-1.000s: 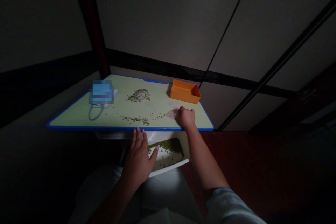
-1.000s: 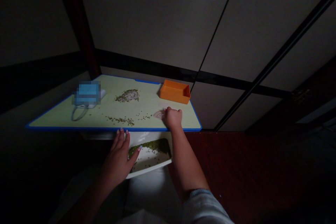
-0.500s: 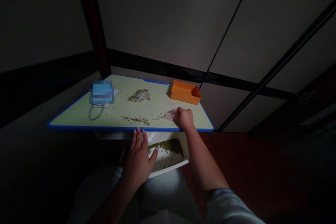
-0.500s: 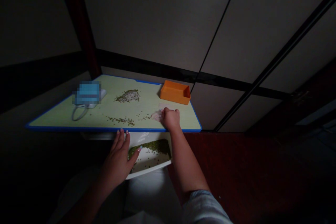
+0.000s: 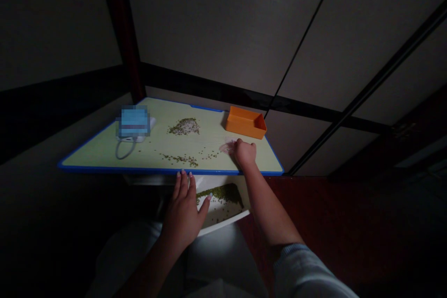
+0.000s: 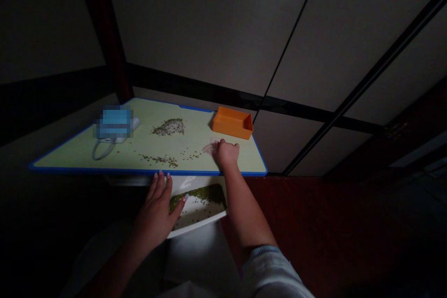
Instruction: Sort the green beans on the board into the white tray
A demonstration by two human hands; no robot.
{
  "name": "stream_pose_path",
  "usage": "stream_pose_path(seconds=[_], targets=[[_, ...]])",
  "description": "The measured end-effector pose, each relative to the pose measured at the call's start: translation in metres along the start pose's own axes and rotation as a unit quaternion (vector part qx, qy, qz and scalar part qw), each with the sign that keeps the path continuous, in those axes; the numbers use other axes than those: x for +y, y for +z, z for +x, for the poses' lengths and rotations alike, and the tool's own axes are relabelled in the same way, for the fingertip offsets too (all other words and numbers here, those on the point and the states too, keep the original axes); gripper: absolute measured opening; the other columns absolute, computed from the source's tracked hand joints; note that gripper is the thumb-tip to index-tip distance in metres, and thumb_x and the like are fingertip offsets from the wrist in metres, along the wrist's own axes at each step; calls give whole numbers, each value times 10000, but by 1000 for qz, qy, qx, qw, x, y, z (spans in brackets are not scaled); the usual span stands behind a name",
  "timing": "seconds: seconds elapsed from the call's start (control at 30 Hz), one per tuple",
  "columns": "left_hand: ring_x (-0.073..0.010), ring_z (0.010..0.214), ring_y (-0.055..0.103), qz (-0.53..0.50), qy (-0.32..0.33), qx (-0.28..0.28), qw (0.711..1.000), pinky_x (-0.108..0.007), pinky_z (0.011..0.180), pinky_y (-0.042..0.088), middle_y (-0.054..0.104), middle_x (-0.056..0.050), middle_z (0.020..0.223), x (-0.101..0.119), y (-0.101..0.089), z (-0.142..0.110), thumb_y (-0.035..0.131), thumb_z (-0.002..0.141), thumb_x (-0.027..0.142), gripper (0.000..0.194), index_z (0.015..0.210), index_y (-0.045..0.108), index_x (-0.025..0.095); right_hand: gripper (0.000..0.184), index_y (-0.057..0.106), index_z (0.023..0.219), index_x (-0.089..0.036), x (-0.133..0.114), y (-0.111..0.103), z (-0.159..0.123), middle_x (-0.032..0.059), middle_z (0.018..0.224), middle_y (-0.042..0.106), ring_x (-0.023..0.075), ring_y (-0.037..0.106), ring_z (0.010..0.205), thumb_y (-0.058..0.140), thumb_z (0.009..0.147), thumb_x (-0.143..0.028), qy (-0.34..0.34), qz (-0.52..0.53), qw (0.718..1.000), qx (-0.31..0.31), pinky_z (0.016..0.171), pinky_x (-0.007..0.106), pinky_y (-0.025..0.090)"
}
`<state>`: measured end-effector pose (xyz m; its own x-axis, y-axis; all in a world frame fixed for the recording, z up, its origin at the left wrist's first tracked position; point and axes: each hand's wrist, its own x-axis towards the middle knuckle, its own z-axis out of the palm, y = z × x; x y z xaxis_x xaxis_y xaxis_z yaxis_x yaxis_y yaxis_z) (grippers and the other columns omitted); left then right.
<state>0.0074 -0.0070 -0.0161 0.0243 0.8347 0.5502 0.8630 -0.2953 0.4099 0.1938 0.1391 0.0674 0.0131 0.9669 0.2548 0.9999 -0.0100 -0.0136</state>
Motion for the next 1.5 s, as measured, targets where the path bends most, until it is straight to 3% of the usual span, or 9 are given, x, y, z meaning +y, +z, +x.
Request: stream_pose_path(seconds=[0.13,0.33,0.43,0.83,1.13,1.33,1.5], targets=[[-344,1423,166,6,-2,2,1000,-512,1089,322,260,-247,1507,0,0,0,443,853,490,728,1413,299,48,285,599,1011,-138,-6,0,9,156,910,711,226,660,843,376,946,-305,-12,-9,1000,14,820,360,324],[-343,1429,140,7,2,0,1000,-518,1088,320,255,-252,1508,1,-1,0,429,859,495,727,1412,300,43,333,625,998,-150,1,0,19,164,908,709,233,658,860,397,946,-387,60,-6,998,33,777,340,339],[-349,1427,141,11,2,-4,1000,-515,1088,319,251,-263,1505,1,-2,0,429,860,495,730,1405,306,25,335,617,1012,-151,4,1,19,165,920,707,233,657,862,408,942,-404,65,0,997,34,765,337,340],[-355,1425,144,8,1,0,1000,-510,1091,316,252,-255,1508,2,-2,1,422,861,507,734,1412,299,38,371,610,1020,-139,-29,-3,12,158,906,690,211,628,870,311,978,-355,-100,-36,994,34,805,332,320],[-353,1426,139,20,6,-2,1000,-511,1090,316,249,-272,1502,0,-1,0,426,865,498,738,1408,296,15,262,596,1055,-184,-21,-9,3,123,929,691,230,604,914,450,912,-349,-173,-54,983,7,822,356,284],[-356,1425,145,21,3,-6,1000,-506,1094,312,251,-283,1496,1,-2,0,436,861,491,740,1393,316,-8,286,614,1010,-197,-14,-5,-2,120,918,689,219,598,876,371,947,-332,-192,-44,980,8,805,349,257],[-360,1423,142,32,14,-5,999,-509,1089,317,269,-302,1481,1,-3,0,434,863,484,738,1385,320,-25,225,614,1004,-203,0,-2,-5,83,874,692,201,590,834,490,895,-356,-151,4,988,25,782,313,252]])
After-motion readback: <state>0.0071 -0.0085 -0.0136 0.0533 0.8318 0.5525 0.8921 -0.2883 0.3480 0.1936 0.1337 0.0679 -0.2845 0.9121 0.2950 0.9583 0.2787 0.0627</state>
